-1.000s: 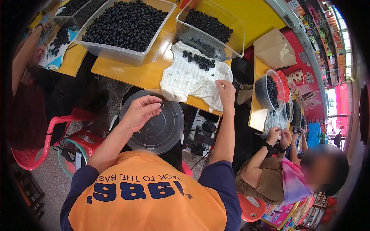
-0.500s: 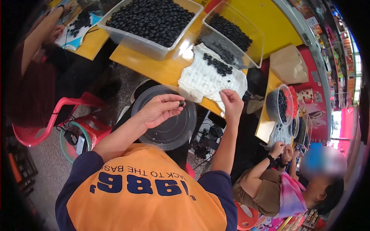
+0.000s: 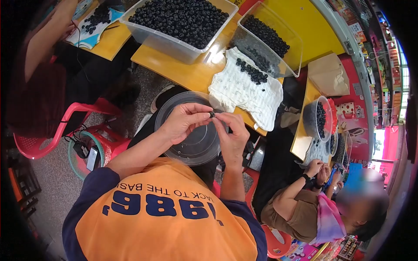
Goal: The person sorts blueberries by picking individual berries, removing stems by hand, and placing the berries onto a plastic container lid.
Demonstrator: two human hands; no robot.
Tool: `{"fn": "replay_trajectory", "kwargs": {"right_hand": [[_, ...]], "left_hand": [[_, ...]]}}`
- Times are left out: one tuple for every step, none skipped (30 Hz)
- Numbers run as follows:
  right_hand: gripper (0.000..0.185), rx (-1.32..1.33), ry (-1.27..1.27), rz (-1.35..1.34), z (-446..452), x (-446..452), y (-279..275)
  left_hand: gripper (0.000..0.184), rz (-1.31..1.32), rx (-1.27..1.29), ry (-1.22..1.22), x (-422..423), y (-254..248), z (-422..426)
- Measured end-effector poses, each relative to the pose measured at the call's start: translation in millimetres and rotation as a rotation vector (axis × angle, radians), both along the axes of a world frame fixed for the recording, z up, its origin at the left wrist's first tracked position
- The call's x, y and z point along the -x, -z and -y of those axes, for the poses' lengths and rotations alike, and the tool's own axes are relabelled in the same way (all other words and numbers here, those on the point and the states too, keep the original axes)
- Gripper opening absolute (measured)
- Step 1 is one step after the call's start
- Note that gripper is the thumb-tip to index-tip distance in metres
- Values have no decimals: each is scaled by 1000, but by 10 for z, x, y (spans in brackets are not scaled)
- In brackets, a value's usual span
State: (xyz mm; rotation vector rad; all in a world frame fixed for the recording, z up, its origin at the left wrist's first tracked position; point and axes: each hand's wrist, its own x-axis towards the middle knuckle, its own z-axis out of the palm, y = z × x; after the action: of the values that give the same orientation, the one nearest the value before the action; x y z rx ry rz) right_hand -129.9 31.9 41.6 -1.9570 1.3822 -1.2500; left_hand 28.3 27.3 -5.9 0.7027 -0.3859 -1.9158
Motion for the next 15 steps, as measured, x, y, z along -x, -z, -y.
{"fn": "replay_trajectory", "kwargs": {"right_hand": [[18,40,10,-20,-17,-23,47],[18,79,21,-41,-32,-40,93],[19,93,25,-56,-45,-48,130],[19,96,32,-60,-64,-75,152],[20,98,42,-45,-86,-114,171],[21,99,52,-28,-108,-145,191],[20,51,32,4,-126,-149,227],[20,56,38,2,-82,-82,253],[18,-8,18,43,13,42,277],[17,-74,0,85,123,189,315],[17,-123,120,115,324,378,387],[18,-169,240,144,573,599,468],[18,-131,290,29,791,814,501],[18,-92,339,-87,997,1024,537],[18,4,348,-259,1193,1243,643]], "left_hand": [[16,-3,4,5,12,-3,-15],[17,31,1,-35,24,-6,-33],[18,64,-2,-73,39,-8,-48],[18,60,1,-66,58,8,-55],[18,18,0,-101,79,41,-59],[17,-22,-3,-137,93,69,-63],[17,-24,0,-130,99,90,-65],[17,-62,-66,-124,101,110,-60],[18,-99,-132,-117,101,121,-47],[18,-100,-131,-110,104,118,-40],[18,-171,-167,-84,109,106,-39],[19,-244,-201,-58,113,101,-39],[19,-246,-196,-52,114,108,-35],[19,-276,-215,-37,108,121,-33],[20,-307,-232,-23,101,134,-27]]}}
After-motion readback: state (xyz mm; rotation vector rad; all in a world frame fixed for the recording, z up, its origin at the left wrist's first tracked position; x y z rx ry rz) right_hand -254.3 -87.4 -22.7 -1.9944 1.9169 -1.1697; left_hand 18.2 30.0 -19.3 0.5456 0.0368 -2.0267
